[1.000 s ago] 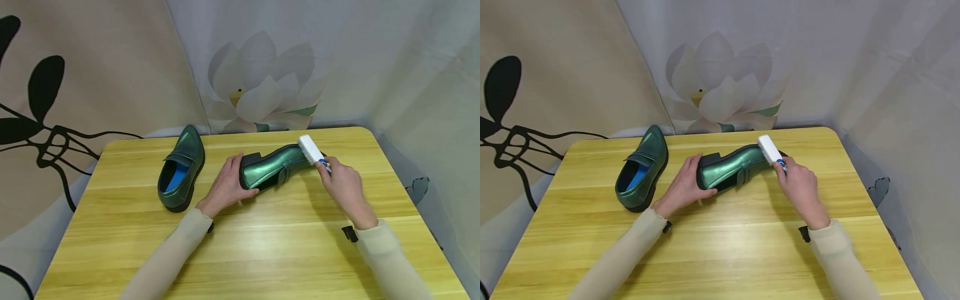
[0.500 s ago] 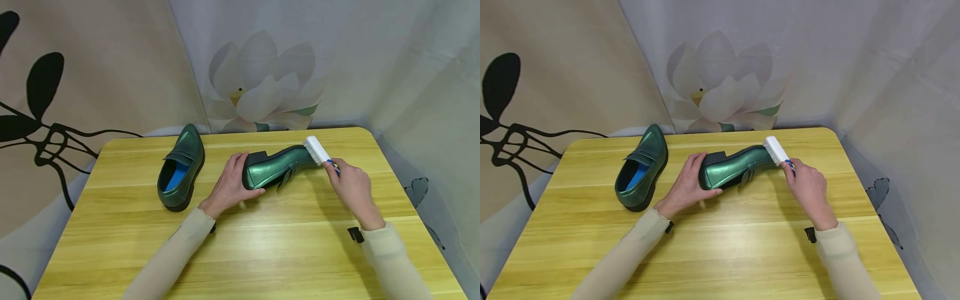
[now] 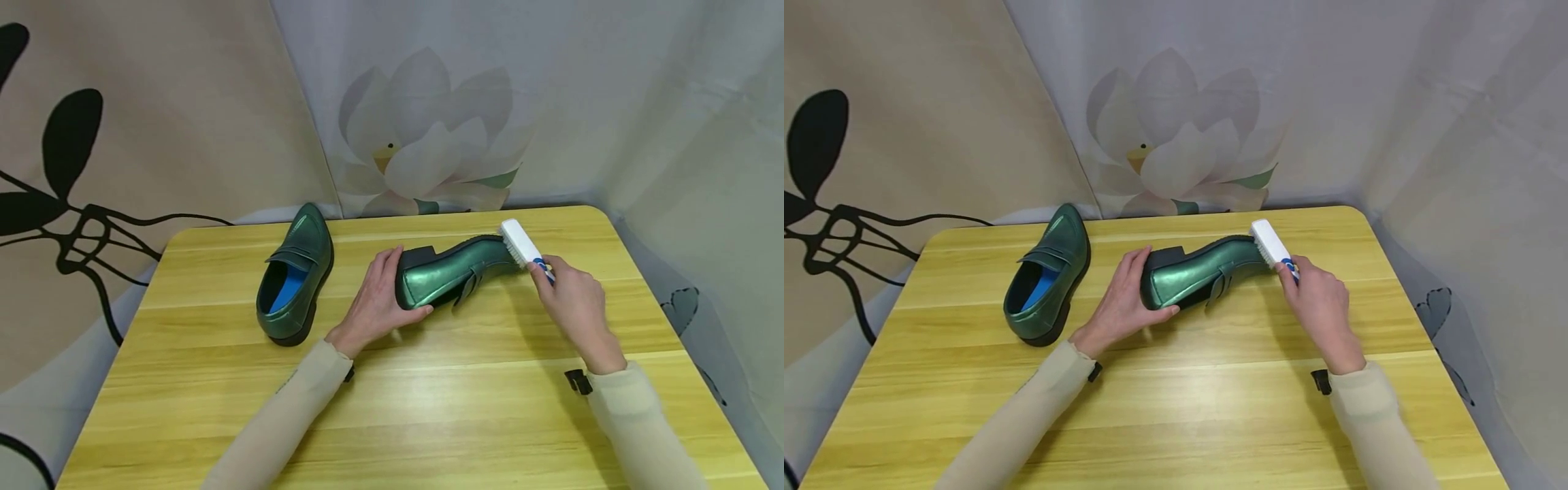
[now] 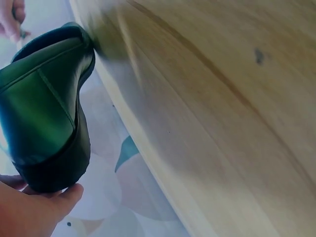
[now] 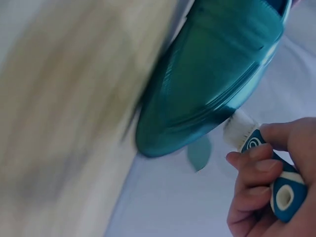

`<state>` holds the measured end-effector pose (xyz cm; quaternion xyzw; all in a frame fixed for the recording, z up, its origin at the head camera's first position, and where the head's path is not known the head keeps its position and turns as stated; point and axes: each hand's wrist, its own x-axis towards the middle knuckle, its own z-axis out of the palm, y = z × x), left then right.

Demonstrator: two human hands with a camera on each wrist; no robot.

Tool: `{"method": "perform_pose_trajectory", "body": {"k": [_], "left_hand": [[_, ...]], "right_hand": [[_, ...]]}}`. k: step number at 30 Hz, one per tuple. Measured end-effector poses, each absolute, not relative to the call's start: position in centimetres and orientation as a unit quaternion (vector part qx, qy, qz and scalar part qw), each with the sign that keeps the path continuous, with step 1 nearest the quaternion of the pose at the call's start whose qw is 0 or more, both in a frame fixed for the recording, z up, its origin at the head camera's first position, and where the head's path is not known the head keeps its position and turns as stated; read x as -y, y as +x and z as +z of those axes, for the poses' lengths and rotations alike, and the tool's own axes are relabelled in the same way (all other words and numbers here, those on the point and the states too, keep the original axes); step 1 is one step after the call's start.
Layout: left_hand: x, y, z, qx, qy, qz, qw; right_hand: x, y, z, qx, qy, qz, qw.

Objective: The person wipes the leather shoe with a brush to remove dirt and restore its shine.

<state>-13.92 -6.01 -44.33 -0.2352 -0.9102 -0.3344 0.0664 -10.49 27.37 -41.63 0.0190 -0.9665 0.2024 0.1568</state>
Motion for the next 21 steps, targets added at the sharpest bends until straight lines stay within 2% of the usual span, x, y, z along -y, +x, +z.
{"method": "perform_pose_trajectory", "body": {"k": [6,13,21], "left_hand": [[5.7,-13.9,-44.1,0.907,-0.236,-0.339,0.077],[5.5,-13.8,-43.8,0.906,-0.244,-0.336,0.086],[5.5,-13.8,-43.8,0.909,-0.244,-0.329,0.085]], "right_hand": [[-24.1,-10.5,-40.3,0.961,0.071,0.195,0.181],[-20.7,-9.5,-39.4,0.956,0.149,0.18,0.178],[-20.8,-9.2,-39.4,0.961,0.126,0.172,0.177]]}}
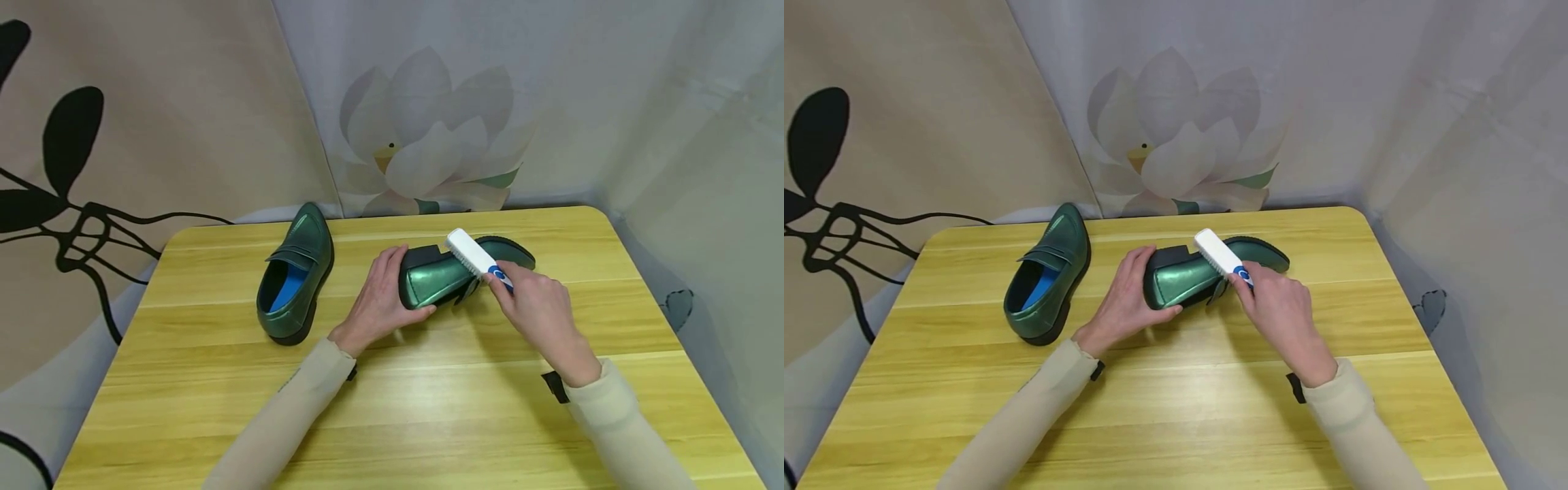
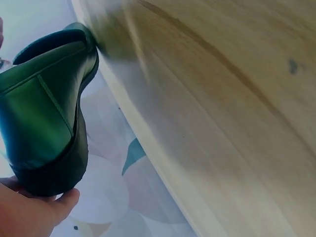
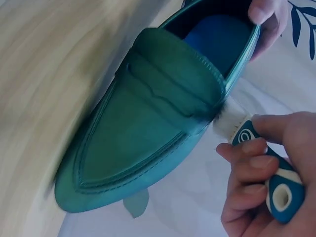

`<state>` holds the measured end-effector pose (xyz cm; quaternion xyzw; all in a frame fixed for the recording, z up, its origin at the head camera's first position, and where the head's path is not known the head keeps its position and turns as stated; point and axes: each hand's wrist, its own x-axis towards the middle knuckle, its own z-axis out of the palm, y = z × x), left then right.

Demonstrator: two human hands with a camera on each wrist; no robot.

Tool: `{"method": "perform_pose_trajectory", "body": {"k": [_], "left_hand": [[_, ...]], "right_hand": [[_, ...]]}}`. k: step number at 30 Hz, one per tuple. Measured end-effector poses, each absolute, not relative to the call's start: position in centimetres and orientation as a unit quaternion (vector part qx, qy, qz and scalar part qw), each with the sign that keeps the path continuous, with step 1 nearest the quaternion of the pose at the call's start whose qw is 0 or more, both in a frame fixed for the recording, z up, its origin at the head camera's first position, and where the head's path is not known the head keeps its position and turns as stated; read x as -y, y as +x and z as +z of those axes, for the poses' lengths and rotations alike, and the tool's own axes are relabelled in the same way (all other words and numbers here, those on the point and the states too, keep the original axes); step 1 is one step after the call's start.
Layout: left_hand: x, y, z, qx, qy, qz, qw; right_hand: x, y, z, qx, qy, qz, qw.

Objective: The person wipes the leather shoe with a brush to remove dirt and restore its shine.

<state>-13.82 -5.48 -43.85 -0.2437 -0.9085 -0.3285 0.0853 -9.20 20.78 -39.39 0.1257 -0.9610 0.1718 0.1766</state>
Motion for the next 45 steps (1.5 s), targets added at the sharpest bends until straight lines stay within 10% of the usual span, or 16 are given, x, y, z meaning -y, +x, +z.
{"method": "perform_pose_trajectory", "body": {"k": [12,33,45], "left_hand": [[5.2,-13.7,-43.7,0.903,-0.259,-0.326,0.105],[5.4,-13.7,-44.0,0.912,-0.246,-0.313,0.101],[5.5,-13.6,-44.1,0.913,-0.234,-0.321,0.094]], "right_hand": [[-17.2,-8.2,-38.9,0.953,0.191,0.175,0.157],[-26.5,-9.2,-39.0,0.978,0.021,0.177,0.112],[-23.5,-8.8,-40.4,0.96,0.095,0.198,0.176]]}}
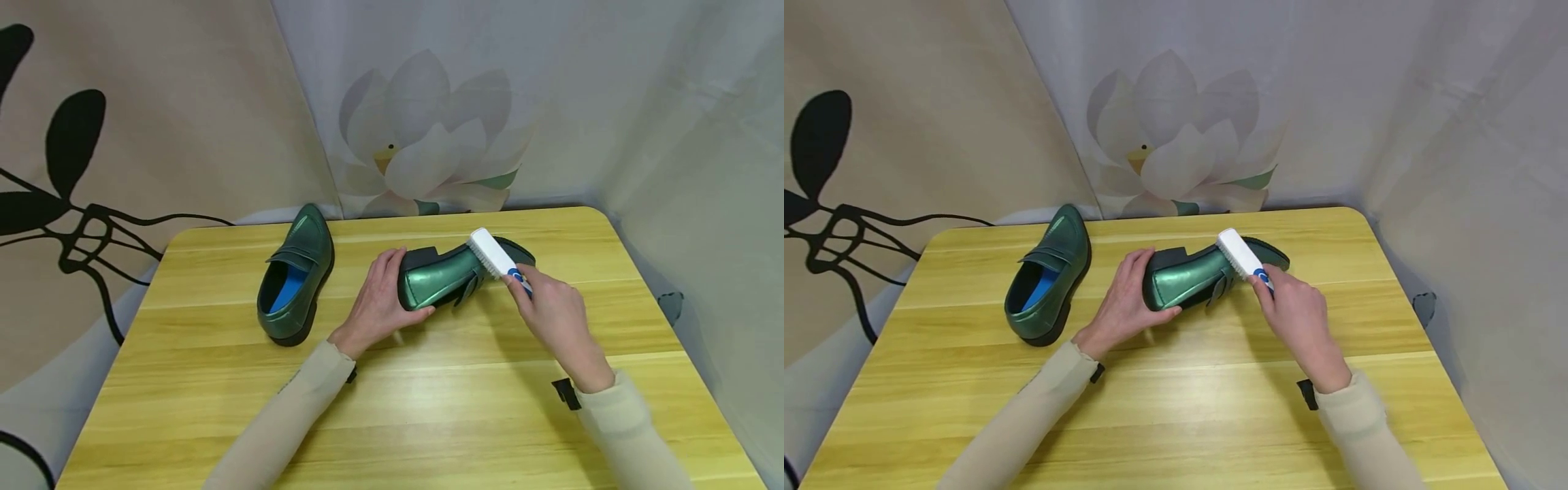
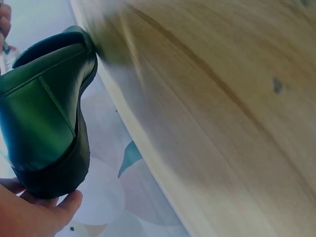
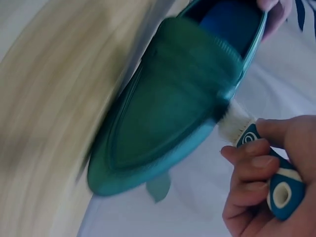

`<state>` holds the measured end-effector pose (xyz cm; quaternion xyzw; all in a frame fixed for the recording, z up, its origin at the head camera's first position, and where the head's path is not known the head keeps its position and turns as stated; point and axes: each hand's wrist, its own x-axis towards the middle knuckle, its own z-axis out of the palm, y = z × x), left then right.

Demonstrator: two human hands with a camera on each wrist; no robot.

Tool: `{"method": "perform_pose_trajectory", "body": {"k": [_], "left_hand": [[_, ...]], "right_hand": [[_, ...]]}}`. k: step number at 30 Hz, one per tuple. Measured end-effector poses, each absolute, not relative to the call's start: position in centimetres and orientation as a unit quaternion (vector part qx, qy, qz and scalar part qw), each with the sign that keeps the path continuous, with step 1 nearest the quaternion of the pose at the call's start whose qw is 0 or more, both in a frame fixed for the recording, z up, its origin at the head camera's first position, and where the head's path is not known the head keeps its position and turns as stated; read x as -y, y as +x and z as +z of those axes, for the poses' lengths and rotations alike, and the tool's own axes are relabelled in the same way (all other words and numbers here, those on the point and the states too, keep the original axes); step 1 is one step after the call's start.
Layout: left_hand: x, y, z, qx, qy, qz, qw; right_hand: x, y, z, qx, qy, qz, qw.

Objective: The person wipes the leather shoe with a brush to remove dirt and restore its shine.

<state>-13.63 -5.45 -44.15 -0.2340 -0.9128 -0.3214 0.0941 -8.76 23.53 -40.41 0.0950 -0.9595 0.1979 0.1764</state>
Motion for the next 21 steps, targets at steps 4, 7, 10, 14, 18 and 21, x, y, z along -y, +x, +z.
{"method": "perform_pose_trajectory", "body": {"k": [4,7,10,14,18,21], "left_hand": [[5.3,-13.6,-44.1,0.916,-0.23,-0.315,0.093],[5.2,-13.6,-44.0,0.918,-0.225,-0.315,0.089],[5.1,-13.5,-43.9,0.919,-0.219,-0.319,0.083],[5.2,-13.4,-43.9,0.918,-0.21,-0.326,0.079],[5.3,-13.4,-43.9,0.917,-0.201,-0.337,0.075],[5.3,-13.4,-43.9,0.916,-0.194,-0.343,0.07]], "right_hand": [[-21.6,-8.3,-40.6,0.952,0.138,0.198,0.187],[-20.4,-7.8,-40.7,0.946,0.171,0.2,0.189],[-19.4,-7.2,-40.9,0.939,0.211,0.197,0.187],[-18.8,-6.8,-41.2,0.927,0.265,0.186,0.187],[-19.3,-6.9,-41.5,0.926,0.267,0.181,0.197],[-20.2,-7.2,-41.6,0.931,0.235,0.184,0.208]]}}
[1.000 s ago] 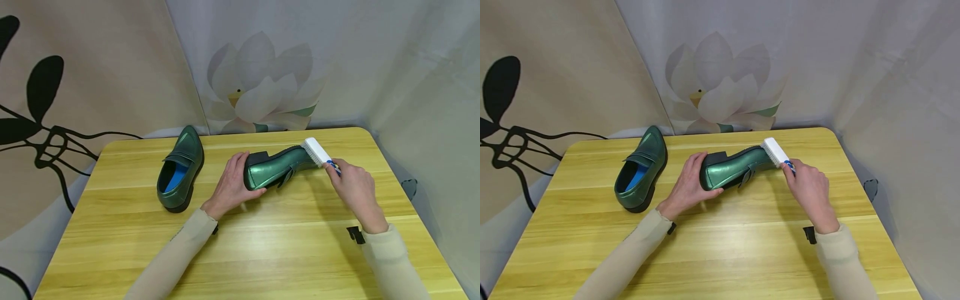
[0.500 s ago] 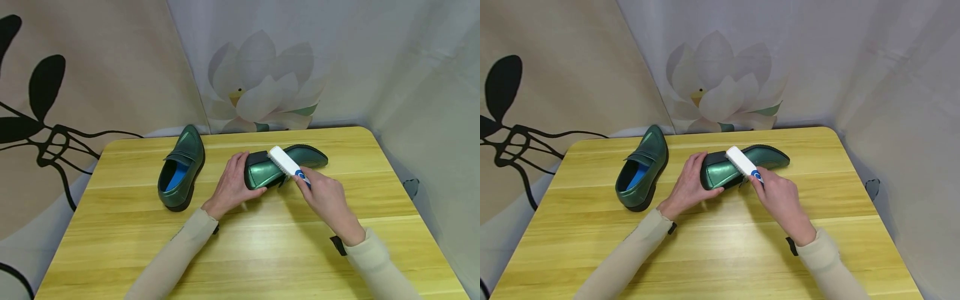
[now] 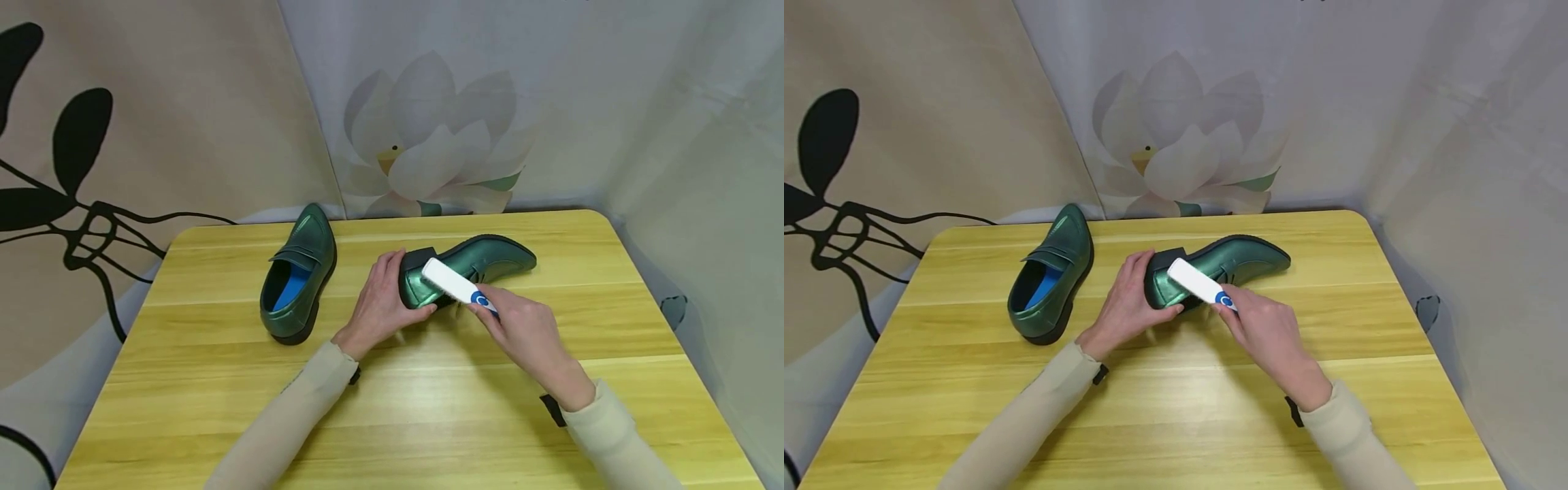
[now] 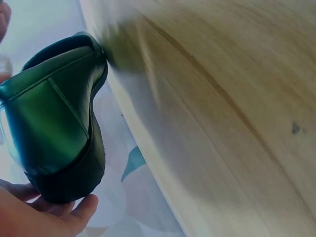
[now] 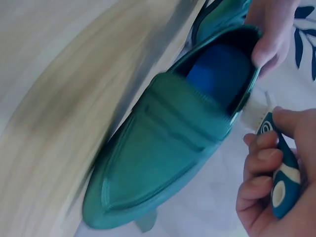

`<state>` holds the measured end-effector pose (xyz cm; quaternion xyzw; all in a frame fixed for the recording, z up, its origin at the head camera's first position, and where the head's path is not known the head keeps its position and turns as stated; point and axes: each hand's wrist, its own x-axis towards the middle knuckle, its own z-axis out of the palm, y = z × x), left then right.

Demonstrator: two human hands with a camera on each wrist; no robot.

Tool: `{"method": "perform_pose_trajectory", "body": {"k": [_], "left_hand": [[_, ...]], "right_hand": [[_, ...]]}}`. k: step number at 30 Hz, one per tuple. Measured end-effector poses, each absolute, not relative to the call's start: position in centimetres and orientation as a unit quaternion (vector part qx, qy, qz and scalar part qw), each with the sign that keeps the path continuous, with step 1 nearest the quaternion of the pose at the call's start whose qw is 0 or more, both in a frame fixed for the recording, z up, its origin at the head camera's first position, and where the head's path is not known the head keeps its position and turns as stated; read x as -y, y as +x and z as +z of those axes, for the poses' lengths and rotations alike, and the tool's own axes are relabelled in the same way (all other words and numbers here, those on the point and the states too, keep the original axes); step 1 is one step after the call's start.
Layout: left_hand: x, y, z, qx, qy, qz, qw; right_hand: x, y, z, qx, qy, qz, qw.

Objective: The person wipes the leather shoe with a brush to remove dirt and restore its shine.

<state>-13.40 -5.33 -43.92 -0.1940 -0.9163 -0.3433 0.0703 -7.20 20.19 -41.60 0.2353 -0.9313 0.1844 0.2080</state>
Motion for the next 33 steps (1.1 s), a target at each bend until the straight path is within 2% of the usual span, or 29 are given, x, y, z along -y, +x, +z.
{"method": "perform_pose_trajectory", "body": {"k": [7,14,17,21,28,33], "left_hand": [[5.4,-13.4,-43.9,0.917,-0.19,-0.344,0.068],[5.4,-13.4,-44.0,0.912,-0.196,-0.352,0.08],[5.4,-13.4,-44.1,0.911,-0.199,-0.353,0.081],[5.4,-13.3,-44.2,0.913,-0.195,-0.351,0.073],[5.4,-13.3,-44.2,0.915,-0.191,-0.349,0.073],[5.3,-13.3,-44.2,0.912,-0.198,-0.35,0.082]], "right_hand": [[-21.5,-7.8,-41.9,0.938,0.173,0.201,0.222],[-20.0,-7.5,-42.1,0.908,0.287,0.205,0.226],[-19.8,-7.6,-42.2,0.902,0.303,0.192,0.24],[-21.0,-8.1,-42.3,0.913,0.266,0.176,0.255],[-23.4,-8.6,-42.1,0.936,0.177,0.177,0.249],[-22.1,-8.3,-42.5,0.926,0.223,0.186,0.243]]}}
